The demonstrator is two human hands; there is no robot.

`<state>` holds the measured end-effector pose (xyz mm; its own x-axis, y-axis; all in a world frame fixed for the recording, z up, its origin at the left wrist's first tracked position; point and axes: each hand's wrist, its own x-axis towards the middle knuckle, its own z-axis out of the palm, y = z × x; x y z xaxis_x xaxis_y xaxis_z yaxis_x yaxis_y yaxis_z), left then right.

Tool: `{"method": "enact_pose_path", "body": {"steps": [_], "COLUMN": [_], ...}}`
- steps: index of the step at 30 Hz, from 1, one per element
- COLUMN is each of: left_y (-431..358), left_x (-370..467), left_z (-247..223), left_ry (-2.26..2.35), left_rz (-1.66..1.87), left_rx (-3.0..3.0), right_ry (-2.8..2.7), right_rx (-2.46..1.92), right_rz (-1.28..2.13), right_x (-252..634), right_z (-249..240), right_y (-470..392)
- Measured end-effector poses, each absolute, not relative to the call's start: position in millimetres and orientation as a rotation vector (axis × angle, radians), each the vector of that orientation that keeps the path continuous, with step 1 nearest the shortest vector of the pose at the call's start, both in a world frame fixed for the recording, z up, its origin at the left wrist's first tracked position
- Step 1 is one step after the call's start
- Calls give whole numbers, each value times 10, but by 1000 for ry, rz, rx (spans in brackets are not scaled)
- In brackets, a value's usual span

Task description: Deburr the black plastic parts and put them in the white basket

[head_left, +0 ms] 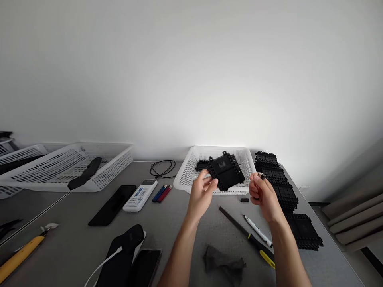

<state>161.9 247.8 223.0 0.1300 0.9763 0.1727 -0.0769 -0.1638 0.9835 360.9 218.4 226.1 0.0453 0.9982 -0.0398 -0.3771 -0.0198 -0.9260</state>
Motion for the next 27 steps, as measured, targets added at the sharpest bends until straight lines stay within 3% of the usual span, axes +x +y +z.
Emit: {"method": "enact_pose_path", "body": {"steps": [5, 14, 22, 27], "left_y": [2502, 2449, 2489, 2524], "left_x": [1625, 1658, 1606, 1541], "left_z": [2196, 2237, 2238, 2262], "left_ry": [840, 770, 841, 884], "left_rz": [1408, 1471, 1427, 1358], "left_rx": [1281, 1517, 1395, 1203], "right_ry": [-854, -714, -627, -784], "right_rx": [-1039, -751, -772, -814], "right_rz": [1550, 2044, 1784, 1438], "right_x": [3591, 3507, 3453, 3489], "right_z": [2189, 2224, 2263, 2249], "right_y": [2241, 2192, 2144, 2179]}}
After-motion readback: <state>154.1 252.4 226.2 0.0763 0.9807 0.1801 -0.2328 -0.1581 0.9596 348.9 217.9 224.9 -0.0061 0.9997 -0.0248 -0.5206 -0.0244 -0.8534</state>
